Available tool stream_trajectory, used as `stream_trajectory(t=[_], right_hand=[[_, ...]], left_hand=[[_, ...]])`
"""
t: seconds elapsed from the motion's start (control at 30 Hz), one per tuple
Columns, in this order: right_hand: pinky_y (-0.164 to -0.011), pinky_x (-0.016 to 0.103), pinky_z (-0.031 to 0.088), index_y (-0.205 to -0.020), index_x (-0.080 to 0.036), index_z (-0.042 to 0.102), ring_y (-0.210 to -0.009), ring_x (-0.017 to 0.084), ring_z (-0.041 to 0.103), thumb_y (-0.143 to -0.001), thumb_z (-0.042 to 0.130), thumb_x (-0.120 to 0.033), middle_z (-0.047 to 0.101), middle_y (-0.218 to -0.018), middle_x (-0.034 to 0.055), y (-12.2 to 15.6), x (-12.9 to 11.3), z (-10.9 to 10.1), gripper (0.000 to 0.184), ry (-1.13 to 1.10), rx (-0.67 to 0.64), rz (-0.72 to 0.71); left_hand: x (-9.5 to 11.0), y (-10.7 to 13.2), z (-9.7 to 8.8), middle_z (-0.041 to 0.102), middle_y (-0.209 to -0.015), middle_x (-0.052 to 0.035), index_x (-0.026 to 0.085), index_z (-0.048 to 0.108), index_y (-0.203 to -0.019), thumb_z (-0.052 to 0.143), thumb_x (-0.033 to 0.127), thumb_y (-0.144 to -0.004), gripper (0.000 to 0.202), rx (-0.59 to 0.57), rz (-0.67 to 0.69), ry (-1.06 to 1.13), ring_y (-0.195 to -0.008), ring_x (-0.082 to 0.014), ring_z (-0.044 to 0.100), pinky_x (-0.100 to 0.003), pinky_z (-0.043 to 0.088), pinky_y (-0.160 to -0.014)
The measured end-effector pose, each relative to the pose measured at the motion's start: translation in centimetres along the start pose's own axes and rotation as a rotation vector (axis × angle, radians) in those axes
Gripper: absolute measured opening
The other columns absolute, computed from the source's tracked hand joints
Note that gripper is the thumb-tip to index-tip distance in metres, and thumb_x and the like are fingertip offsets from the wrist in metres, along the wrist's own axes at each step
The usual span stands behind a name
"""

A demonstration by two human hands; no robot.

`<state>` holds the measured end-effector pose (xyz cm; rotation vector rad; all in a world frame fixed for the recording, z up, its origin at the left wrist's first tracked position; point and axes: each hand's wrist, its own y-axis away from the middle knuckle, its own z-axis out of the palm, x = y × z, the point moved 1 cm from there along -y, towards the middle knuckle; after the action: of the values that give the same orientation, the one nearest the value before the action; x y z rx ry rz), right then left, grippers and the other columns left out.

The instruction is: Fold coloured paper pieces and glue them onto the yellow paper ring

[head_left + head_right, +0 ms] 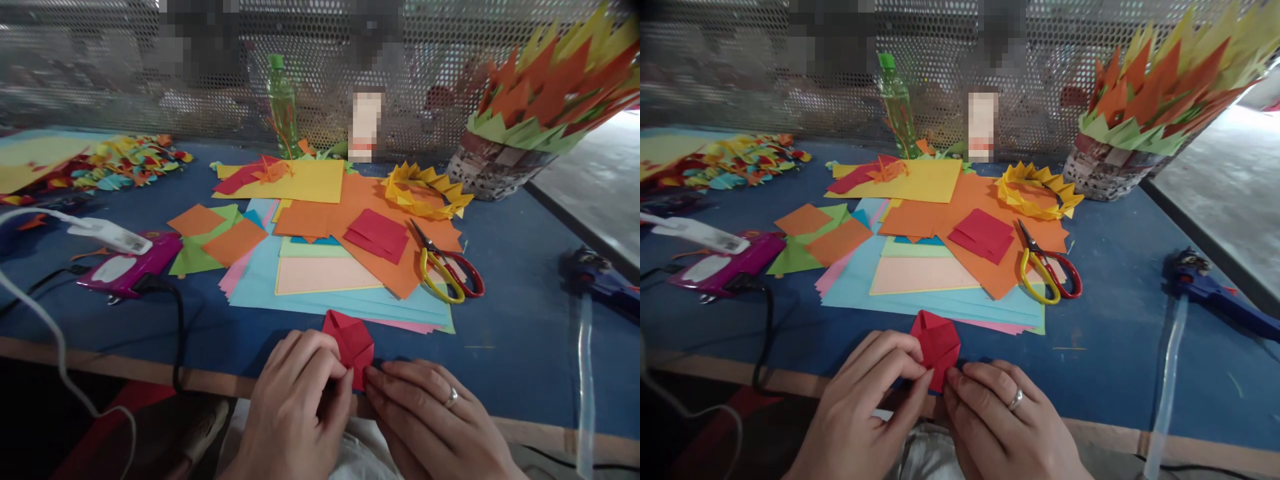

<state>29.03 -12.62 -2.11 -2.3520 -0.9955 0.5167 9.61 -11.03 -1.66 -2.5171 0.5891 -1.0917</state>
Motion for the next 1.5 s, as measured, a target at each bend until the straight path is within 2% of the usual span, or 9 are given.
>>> stream_trajectory(t=[0.37,0.73,0.9,1.0,1.1,1.17,1.3,1.5], right_hand=[[-0.082,0.026,0.060,-0.097,-0.018,0.076,-0.095,0.015,0.073,-0.092,0.060,-0.013,0.079,-0.104,-0.0004,0.2,-0.1,0.1,0.018,-0.008,-0.008,0.017],[-0.083,0.026,0.060,-0.098,-0.018,0.076,-0.095,0.015,0.073,-0.091,0.060,-0.012,0.079,-0.103,0.0002,-0.1,-0.2,0.0,0.018,-0.014,-0.006,0.042],[-0.083,0.026,0.061,-0.097,-0.018,0.076,-0.096,0.016,0.073,-0.091,0.060,-0.011,0.078,-0.106,-0.0003,0.1,-0.2,-0.1,0.018,-0.021,-0.006,0.027],[-0.089,0.028,0.060,-0.103,-0.017,0.075,-0.103,0.017,0.072,-0.091,0.059,-0.012,0.077,-0.112,-0.0003,0.2,-0.1,-0.4,0.021,-0.030,-0.043,0.024],[-0.087,0.029,0.060,-0.112,-0.017,0.073,-0.103,0.018,0.071,-0.093,0.057,-0.013,0.076,-0.115,-0.0004,0.1,0.0,-0.7,0.025,-0.015,-0.071,0.001],[-0.083,0.029,0.060,-0.115,-0.018,0.073,-0.100,0.017,0.072,-0.094,0.057,-0.014,0.076,-0.114,-0.0013,-0.1,0.1,-0.8,0.026,0.008,-0.076,-0.013],[-0.078,0.026,0.057,-0.109,-0.021,0.075,-0.092,0.014,0.073,-0.096,0.057,-0.016,0.079,-0.104,-0.0044,-0.6,0.2,-0.4,0.022,0.030,-0.028,-0.035],[-0.082,0.028,0.052,-0.109,-0.022,0.075,-0.092,0.013,0.072,-0.098,0.054,-0.016,0.079,-0.103,-0.0057,-0.4,0.0,0.4,0.025,0.031,-0.016,-0.012]], left_hand=[[0.4,0.2,0.4,0.059,-0.083,-0.0024,0.019,0.052,-0.077,0.059,0.003,-0.087,0.020,0.023,-0.030,-0.020,-0.079,-0.0167,0.052,-0.033,0.041,-0.072],[0.7,0.4,0.9,0.060,-0.079,-0.0025,0.019,0.051,-0.074,0.057,0.002,-0.086,0.022,0.113,-0.008,-0.076,-0.076,-0.0167,0.051,-0.033,0.040,-0.070],[0.7,0.4,1.0,0.060,-0.079,-0.0025,0.019,0.051,-0.073,0.058,0.002,-0.086,0.022,0.108,-0.009,-0.077,-0.076,-0.0167,0.050,-0.033,0.039,-0.069],[0.7,0.5,0.9,0.060,-0.079,-0.0028,0.019,0.052,-0.074,0.058,0.002,-0.086,0.022,0.097,-0.006,-0.086,-0.076,-0.0169,0.050,-0.033,0.039,-0.069],[0.7,0.6,1.0,0.060,-0.080,-0.0032,0.019,0.052,-0.074,0.058,0.002,-0.086,0.021,0.087,-0.006,-0.092,-0.077,-0.0172,0.051,-0.034,0.040,-0.070],[0.7,0.6,1.0,0.060,-0.080,-0.0033,0.019,0.051,-0.073,0.057,0.002,-0.086,0.022,0.090,0.000,-0.097,-0.077,-0.0174,0.051,-0.034,0.040,-0.070],[0.7,0.4,1.0,0.060,-0.080,-0.0034,0.019,0.051,-0.074,0.057,0.002,-0.086,0.022,0.091,-0.004,-0.098,-0.078,-0.0179,0.051,-0.034,0.040,-0.070],[0.9,0.4,0.7,0.059,-0.083,-0.0035,0.018,0.051,-0.075,0.056,0.002,-0.087,0.021,0.058,-0.021,-0.111,-0.080,-0.0177,0.051,-0.034,0.039,-0.072]])
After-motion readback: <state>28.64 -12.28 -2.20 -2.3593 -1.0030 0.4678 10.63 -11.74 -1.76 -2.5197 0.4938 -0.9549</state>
